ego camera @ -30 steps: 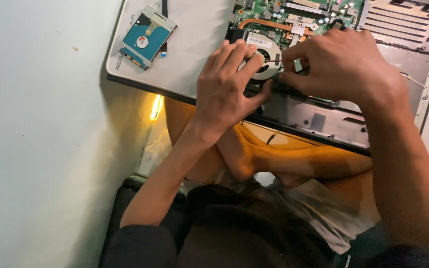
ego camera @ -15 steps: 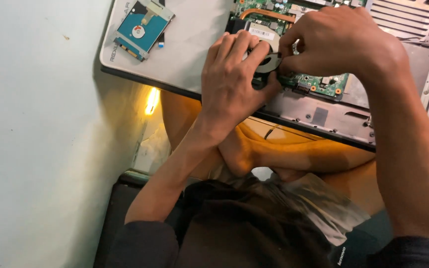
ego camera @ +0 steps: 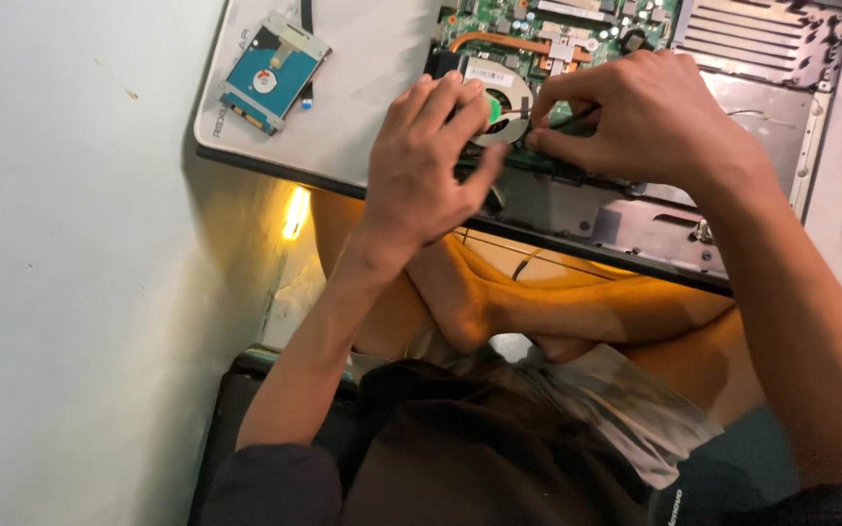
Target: Connecting internal ribbon cables to a laptop motherboard and cleaning the components with a brush.
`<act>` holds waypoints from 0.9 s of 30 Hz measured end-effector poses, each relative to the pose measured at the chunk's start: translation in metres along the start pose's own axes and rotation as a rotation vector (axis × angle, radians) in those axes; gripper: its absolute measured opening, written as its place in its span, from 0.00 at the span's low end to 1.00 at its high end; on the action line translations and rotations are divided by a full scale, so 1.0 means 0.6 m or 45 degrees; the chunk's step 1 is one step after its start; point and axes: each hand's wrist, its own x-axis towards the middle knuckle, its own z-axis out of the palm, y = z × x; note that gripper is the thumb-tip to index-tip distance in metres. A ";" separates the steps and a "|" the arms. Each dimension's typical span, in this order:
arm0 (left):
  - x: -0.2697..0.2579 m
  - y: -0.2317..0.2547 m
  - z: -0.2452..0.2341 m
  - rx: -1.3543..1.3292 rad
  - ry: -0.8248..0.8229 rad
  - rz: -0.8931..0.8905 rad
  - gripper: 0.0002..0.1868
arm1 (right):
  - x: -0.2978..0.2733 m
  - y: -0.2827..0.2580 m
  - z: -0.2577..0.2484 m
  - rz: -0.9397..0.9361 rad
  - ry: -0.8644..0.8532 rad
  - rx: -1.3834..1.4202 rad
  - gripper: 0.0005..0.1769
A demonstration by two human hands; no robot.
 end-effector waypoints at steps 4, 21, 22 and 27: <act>-0.018 -0.034 -0.022 -0.429 -0.132 -0.048 0.07 | 0.001 0.011 -0.012 -0.069 -0.029 0.031 0.11; -0.046 -0.053 -0.006 -0.319 -0.166 0.099 0.14 | -0.034 0.003 -0.003 -0.303 0.173 0.017 0.18; -0.047 -0.052 -0.006 -0.320 -0.169 0.099 0.14 | -0.035 0.002 -0.007 -0.301 0.173 0.019 0.18; -0.050 -0.050 -0.005 -0.253 -0.154 0.144 0.16 | -0.037 0.002 -0.008 -0.328 0.119 0.074 0.13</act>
